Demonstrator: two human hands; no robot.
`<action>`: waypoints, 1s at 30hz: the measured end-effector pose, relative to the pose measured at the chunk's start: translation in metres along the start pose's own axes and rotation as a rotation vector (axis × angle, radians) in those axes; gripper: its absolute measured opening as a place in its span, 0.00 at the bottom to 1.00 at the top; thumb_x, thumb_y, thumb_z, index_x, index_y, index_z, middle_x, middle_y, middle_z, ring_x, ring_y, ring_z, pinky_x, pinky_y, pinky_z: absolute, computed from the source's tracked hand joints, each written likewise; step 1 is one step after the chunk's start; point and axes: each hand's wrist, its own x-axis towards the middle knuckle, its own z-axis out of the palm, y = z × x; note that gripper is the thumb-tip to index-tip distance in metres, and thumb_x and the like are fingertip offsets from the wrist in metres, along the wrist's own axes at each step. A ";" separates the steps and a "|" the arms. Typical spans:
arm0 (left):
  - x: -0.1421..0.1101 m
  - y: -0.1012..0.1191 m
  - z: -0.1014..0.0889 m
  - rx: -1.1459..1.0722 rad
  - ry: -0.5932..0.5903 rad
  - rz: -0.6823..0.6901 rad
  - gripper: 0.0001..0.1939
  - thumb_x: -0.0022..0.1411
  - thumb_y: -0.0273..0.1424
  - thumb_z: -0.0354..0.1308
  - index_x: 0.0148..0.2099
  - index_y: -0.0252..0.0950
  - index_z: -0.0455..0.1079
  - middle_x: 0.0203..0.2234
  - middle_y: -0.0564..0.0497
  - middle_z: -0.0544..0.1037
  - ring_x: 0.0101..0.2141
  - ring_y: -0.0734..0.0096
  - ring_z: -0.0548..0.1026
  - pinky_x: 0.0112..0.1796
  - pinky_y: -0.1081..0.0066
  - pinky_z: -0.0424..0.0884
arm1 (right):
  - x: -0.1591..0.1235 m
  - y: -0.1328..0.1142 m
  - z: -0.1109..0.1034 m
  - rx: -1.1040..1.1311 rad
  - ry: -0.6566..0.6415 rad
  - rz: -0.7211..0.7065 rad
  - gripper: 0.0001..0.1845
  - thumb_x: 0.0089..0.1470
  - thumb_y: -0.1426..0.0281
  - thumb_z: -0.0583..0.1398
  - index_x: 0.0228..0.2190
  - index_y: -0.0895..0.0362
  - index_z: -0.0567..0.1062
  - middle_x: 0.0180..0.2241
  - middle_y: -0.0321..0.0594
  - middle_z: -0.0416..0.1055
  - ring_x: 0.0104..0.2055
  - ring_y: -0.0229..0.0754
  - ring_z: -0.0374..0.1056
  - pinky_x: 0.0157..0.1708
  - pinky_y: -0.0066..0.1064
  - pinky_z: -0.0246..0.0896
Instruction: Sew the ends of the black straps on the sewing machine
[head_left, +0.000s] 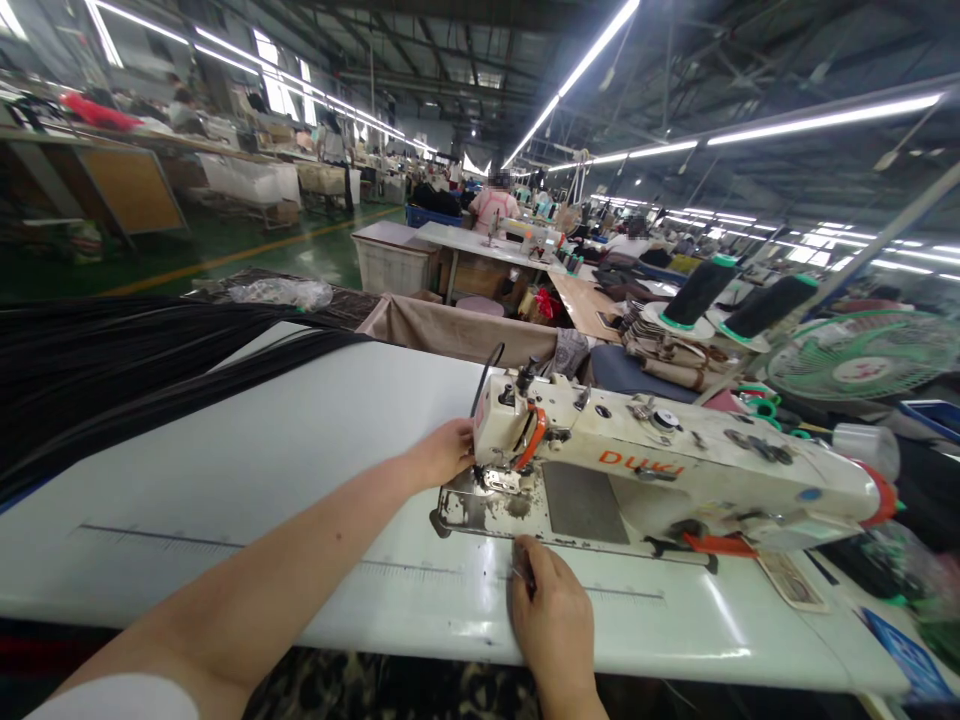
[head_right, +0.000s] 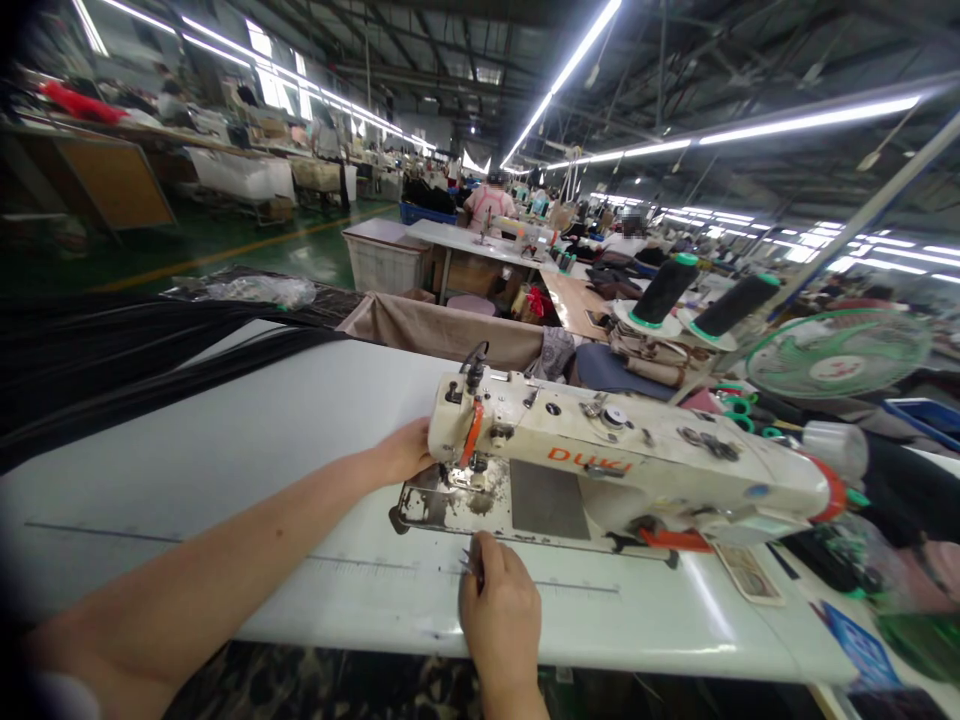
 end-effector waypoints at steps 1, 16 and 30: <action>-0.003 0.001 -0.004 0.013 -0.006 0.007 0.17 0.68 0.34 0.60 0.57 0.40 0.77 0.55 0.44 0.79 0.57 0.53 0.73 0.61 0.57 0.67 | 0.000 0.000 0.000 0.001 -0.004 0.005 0.19 0.56 0.78 0.56 0.48 0.56 0.74 0.38 0.42 0.80 0.38 0.47 0.76 0.39 0.35 0.70; -0.029 0.016 -0.013 0.039 0.005 -0.105 0.04 0.64 0.28 0.65 0.40 0.40 0.82 0.41 0.49 0.82 0.46 0.61 0.76 0.50 0.64 0.70 | 0.001 -0.004 -0.004 0.000 -0.043 0.036 0.22 0.52 0.80 0.55 0.48 0.56 0.75 0.37 0.41 0.80 0.38 0.47 0.76 0.39 0.35 0.68; -0.054 0.056 0.009 -0.013 0.096 -0.333 0.03 0.64 0.24 0.62 0.36 0.36 0.75 0.37 0.51 0.76 0.35 0.71 0.75 0.37 0.72 0.71 | 0.002 -0.006 -0.004 -0.024 -0.046 0.043 0.22 0.52 0.79 0.55 0.48 0.55 0.75 0.37 0.41 0.80 0.37 0.46 0.75 0.38 0.34 0.66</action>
